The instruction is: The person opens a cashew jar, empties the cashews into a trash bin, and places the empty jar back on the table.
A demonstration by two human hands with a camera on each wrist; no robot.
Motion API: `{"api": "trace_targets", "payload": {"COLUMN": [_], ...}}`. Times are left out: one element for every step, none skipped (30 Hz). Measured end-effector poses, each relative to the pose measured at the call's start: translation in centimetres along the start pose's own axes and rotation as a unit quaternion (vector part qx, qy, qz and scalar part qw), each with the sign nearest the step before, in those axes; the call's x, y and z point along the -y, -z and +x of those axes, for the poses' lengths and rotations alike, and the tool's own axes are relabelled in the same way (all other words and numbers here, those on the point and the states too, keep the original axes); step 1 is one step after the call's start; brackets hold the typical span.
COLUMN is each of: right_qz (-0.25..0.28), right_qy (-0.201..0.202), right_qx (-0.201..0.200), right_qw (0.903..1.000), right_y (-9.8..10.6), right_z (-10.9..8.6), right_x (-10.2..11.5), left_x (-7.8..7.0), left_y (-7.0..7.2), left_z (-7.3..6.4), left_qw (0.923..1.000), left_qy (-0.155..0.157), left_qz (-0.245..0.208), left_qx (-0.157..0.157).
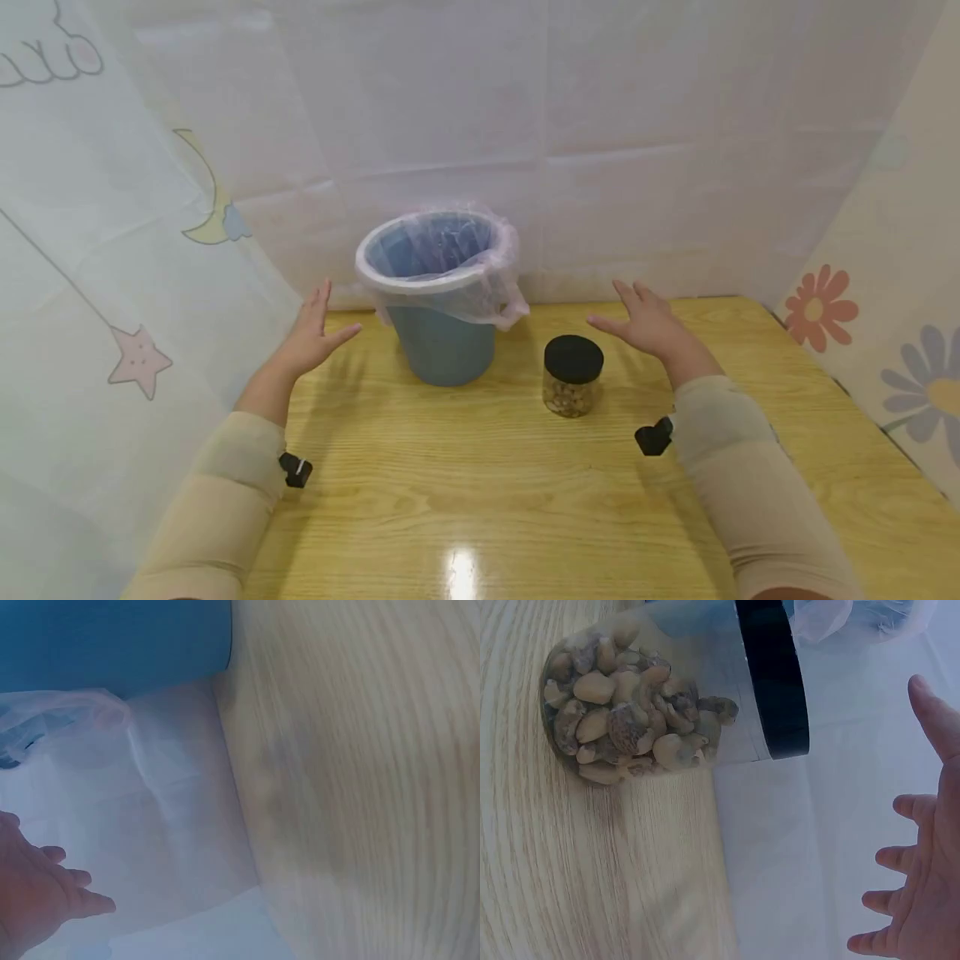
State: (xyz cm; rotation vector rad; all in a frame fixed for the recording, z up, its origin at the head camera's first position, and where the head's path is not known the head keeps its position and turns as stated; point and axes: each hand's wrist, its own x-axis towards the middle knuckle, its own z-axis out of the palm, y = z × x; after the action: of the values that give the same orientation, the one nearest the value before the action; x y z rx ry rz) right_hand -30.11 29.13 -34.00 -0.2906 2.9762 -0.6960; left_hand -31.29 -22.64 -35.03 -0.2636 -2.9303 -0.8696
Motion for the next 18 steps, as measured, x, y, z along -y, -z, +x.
{"api": "trace_targets", "payload": {"right_qz": [0.006,0.014,0.025,0.040,0.055,0.071,0.088,0.102,0.115,0.127,0.136,0.145,0.154,0.163,0.174,0.183,0.190,0.198], "right_qy": [0.005,0.011,0.016,0.020,0.025,0.028,0.029,0.029,0.029,0.029,0.029,0.028,0.028,0.026,0.025,0.023,0.021,0.017], "right_qx": [-0.001,-0.002,-0.003,-0.004,-0.005,-0.004,-0.003,-0.001,-0.001,0.000,0.000,0.001,0.003,0.004,0.007,0.012,0.016,0.020], "right_qw": [1.0000,0.9998,0.9995,0.9990,0.9981,0.9971,0.9957,0.9944,0.9930,0.9915,0.9902,0.9890,0.9876,0.9862,0.9844,0.9827,0.9814,0.9799], "right_y": [-0.1,-0.1,-0.2,-0.3,-0.5,-0.6,-0.8,-0.9,-1.1,-1.2,-1.4,-1.6,-1.7,-1.8,-2.0,-2.1,-2.2,-2.4], "right_z": [0.0,0.0,0.0,0.0,0.0,0.0,0.0,0.0,0.0,0.0,-0.1,-0.1,-0.1,0.0,0.0,0.0,0.0,0.1], "right_x": [-0.1,-0.2,-0.3,-0.4,-0.5,-0.7,-0.8,-0.8,-0.9,-0.9,-0.9,-1.0,-1.0,-1.1,-1.2,-1.3,-1.4,-1.6], "left_x": [0.0,0.0,0.1,0.1,0.1,0.1,0.1,0.1,0.1,0.0,0.0,-0.1,-0.1,-0.1,-0.2,-0.2,-0.3,-0.3], "left_y": [0.0,0.0,-0.1,-0.1,-0.2,-0.3,-0.4,-0.4,-0.5,-0.5,-0.6,-0.7,-0.7,-0.8,-0.9,-1.1,-1.2,-1.2], "left_z": [-0.1,-0.1,-0.2,-0.2,-0.2,-0.2,-0.2,-0.2,-0.2,-0.1,-0.1,-0.1,-0.1,-0.1,-0.1,-0.2,-0.2,-0.2], "left_qw": [0.9999,0.9996,0.9993,0.9989,0.9985,0.9982,0.9979,0.9975,0.9971,0.9964,0.9954,0.9943,0.9930,0.9917,0.9902,0.9883,0.9864,0.9846], "left_qy": [-0.002,-0.005,-0.007,-0.010,-0.012,-0.014,-0.017,-0.020,-0.022,-0.024,-0.027,-0.027,-0.028,-0.026,-0.025,-0.024,-0.022,-0.019], "left_qz": [-0.015,-0.028,-0.038,-0.047,-0.053,-0.058,-0.062,-0.068,-0.073,-0.081,-0.092,-0.103,-0.114,-0.126,-0.137,-0.150,-0.163,-0.174], "left_qx": [-0.001,-0.001,-0.001,0.000,0.002,0.003,0.003,0.001,0.001,-0.001,-0.002,-0.004,-0.005,-0.006,-0.005,-0.003,0.000,0.003]}}
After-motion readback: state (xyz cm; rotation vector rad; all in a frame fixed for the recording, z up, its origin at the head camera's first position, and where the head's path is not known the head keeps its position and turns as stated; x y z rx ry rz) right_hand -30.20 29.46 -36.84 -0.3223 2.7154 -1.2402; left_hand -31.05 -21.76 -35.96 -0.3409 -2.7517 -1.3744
